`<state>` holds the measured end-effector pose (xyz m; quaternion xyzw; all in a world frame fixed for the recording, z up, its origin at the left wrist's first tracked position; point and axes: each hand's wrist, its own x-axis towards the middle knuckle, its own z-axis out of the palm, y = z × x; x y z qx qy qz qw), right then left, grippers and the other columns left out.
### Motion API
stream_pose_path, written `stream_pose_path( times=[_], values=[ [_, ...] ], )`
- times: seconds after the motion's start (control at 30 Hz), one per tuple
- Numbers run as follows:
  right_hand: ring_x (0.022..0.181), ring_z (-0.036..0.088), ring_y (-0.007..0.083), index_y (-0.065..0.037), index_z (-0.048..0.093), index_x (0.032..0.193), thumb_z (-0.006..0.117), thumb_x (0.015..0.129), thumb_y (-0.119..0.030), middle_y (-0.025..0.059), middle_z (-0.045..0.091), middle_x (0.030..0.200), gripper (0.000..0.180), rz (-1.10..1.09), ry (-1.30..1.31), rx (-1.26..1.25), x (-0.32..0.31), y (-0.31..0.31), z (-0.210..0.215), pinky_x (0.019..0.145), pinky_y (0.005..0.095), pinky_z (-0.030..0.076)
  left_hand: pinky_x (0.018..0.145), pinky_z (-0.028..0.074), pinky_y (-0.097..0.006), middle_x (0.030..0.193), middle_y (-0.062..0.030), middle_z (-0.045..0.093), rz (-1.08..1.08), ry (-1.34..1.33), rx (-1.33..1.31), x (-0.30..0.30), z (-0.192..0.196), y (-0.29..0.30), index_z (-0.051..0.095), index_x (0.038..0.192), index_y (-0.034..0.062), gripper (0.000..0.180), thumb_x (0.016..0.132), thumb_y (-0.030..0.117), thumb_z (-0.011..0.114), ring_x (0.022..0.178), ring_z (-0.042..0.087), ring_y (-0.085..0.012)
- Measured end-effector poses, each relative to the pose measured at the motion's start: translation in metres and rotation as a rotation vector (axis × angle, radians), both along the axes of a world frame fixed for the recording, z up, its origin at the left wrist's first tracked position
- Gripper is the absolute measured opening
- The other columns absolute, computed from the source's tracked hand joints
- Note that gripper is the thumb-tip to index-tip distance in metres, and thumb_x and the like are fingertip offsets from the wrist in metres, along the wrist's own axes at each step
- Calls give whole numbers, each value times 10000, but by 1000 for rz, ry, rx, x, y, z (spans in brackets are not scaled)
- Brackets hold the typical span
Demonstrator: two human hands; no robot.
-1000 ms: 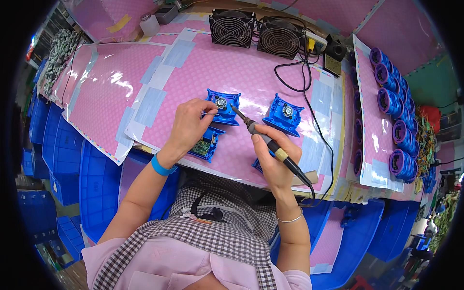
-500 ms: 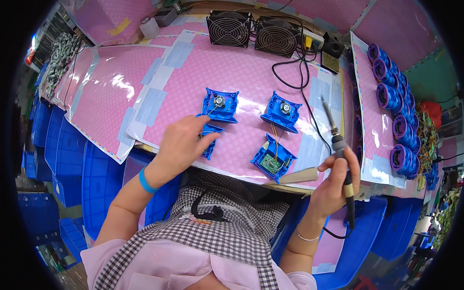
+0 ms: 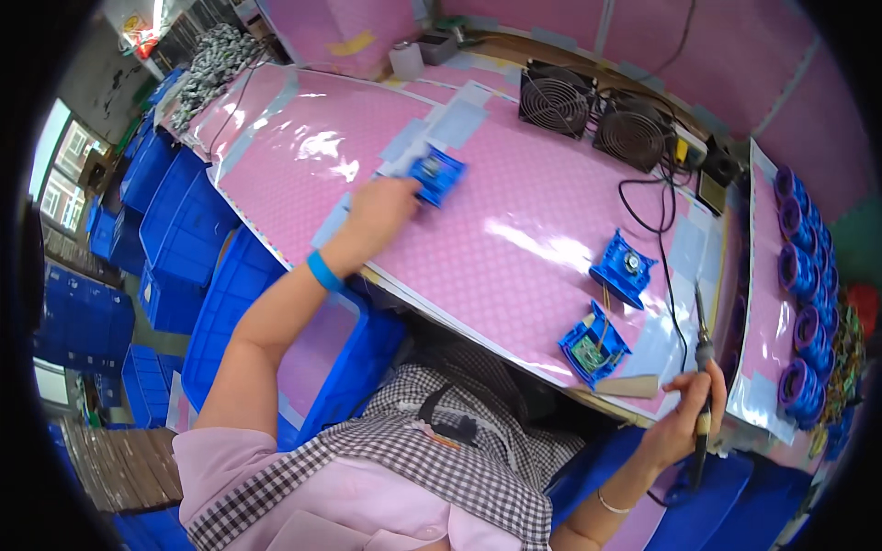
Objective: Soldering components onto small electronic fans at a factory workstation.
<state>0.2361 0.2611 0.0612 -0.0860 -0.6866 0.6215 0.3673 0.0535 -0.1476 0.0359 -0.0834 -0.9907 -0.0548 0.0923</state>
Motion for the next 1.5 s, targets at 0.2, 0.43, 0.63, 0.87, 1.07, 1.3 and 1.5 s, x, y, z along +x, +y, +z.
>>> stream_pose_path(
  times=[0.2, 0.43, 0.63, 0.87, 1.07, 1.3, 1.5],
  values=[
    [729, 535, 92, 31, 608, 1202, 534, 1011, -160, 30, 588, 803, 279, -85, -42, -7, 19, 18, 1, 651, 234, 428, 727, 567, -457, 900, -182, 701, 299, 240, -165, -93, -23, -165, 690, 891, 73, 168, 875, 121, 531, 845, 696, -374],
    [665, 566, 115, 11, 612, 1195, 531, 1014, -167, 46, 594, 756, 267, 5, -131, 262, 4, 20, -29, 619, 261, 473, 737, 514, -491, 869, -226, 679, 504, 562, -117, -129, -49, -255, 681, 878, -5, 199, 845, 179, 612, 773, 662, -401],
    [891, 702, 207, -17, 641, 1038, 648, 847, 73, 143, 719, 1057, 211, 28, -193, 820, -18, 21, -19, 819, 315, 539, 581, 372, -286, 644, -4, 548, 166, 241, 861, -1, 32, -58, 649, 804, 58, 260, 970, 242, 571, 615, 465, -112],
    [949, 708, 253, -20, 577, 947, 676, 780, 66, 194, 674, 1180, 212, 344, -226, 752, -56, 6, -26, 770, 319, 525, 545, 380, -245, 736, 1, 627, -358, -428, 1144, 74, 6, 131, 692, 850, 46, 189, 897, 223, 647, 611, 479, -70],
    [854, 715, 221, -9, 618, 920, 712, 796, 34, 164, 714, 928, 161, 355, -199, 751, -82, -5, -48, 693, 286, 527, 541, 453, -417, 670, -167, 646, -567, -385, 497, 63, -17, 180, 678, 655, 3, 423, 854, 376, 656, 594, 627, -292],
    [725, 665, 279, -38, 624, 932, 652, 787, 6, 135, 692, 860, 154, 320, -196, 937, -86, -46, -43, 638, 349, 513, 516, 432, -439, 615, -169, 604, -324, -86, 448, 75, -14, 92, 630, 598, -12, 401, 827, 310, 698, 552, 600, -325],
    [748, 672, 283, -29, 591, 913, 640, 778, 20, 147, 711, 950, 152, 504, -79, 846, -95, -88, -44, 648, 352, 521, 487, 392, -397, 521, -119, 505, -411, -46, 527, 73, -23, 76, 656, 694, -6, 300, 822, 259, 715, 489, 538, -248]
  ],
)
